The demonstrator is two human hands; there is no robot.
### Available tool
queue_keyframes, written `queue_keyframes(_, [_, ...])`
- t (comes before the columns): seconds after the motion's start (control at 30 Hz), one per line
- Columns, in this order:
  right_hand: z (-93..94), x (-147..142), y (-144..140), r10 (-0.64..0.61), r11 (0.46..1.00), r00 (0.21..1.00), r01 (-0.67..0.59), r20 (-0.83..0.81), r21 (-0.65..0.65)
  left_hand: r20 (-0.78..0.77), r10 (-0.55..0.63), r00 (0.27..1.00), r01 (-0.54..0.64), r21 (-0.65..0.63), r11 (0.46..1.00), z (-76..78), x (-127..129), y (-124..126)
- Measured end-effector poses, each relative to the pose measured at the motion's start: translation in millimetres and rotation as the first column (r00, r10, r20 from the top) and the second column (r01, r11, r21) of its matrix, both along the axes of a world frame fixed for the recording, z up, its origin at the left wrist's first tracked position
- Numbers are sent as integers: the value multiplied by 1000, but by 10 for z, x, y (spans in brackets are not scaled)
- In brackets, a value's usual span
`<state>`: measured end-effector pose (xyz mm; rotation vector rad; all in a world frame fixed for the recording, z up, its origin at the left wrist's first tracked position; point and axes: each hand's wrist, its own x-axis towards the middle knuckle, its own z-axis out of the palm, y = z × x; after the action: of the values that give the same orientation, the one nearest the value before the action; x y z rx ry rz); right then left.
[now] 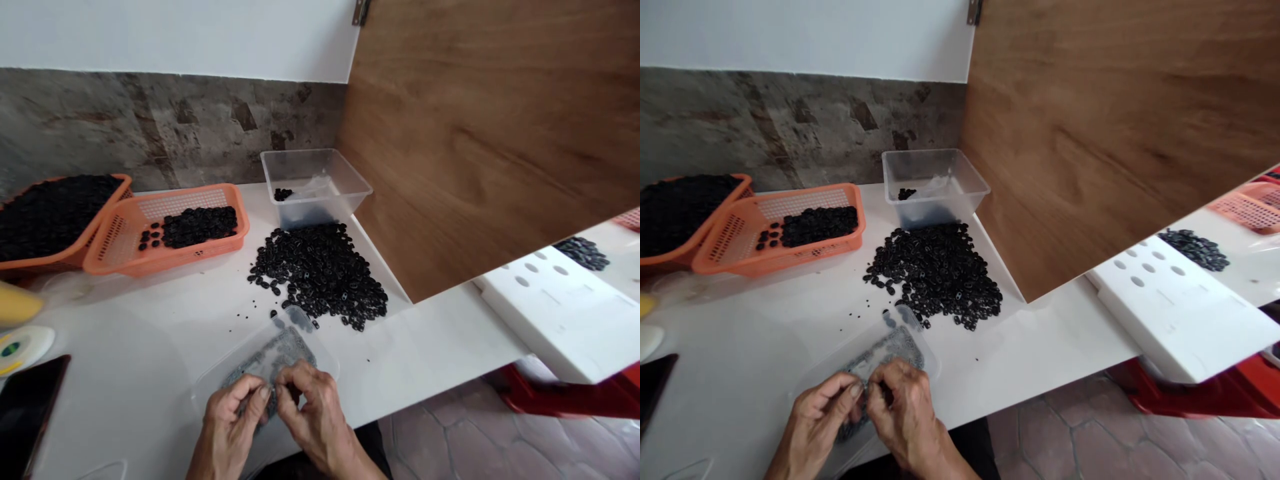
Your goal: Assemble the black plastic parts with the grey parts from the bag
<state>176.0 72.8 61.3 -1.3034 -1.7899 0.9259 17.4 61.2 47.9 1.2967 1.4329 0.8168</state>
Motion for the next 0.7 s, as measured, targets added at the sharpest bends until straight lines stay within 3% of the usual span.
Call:
queue_keyframes(0.17, [38, -7, 5, 14, 1000, 999, -13, -30, 7, 207, -5, 978, 36, -144, 989, -18, 2, 39])
queue_keyframes(0.3, [79, -10, 20, 54, 998, 994, -57, -92, -20, 277, 39, 960, 12, -180, 984, -6, 9, 49])
queue_keyframes(0.7, [92, -13, 54, 18, 994, 975, -40, -223, -98, -1, -89, 996, 89, -11, 996, 18, -27, 18])
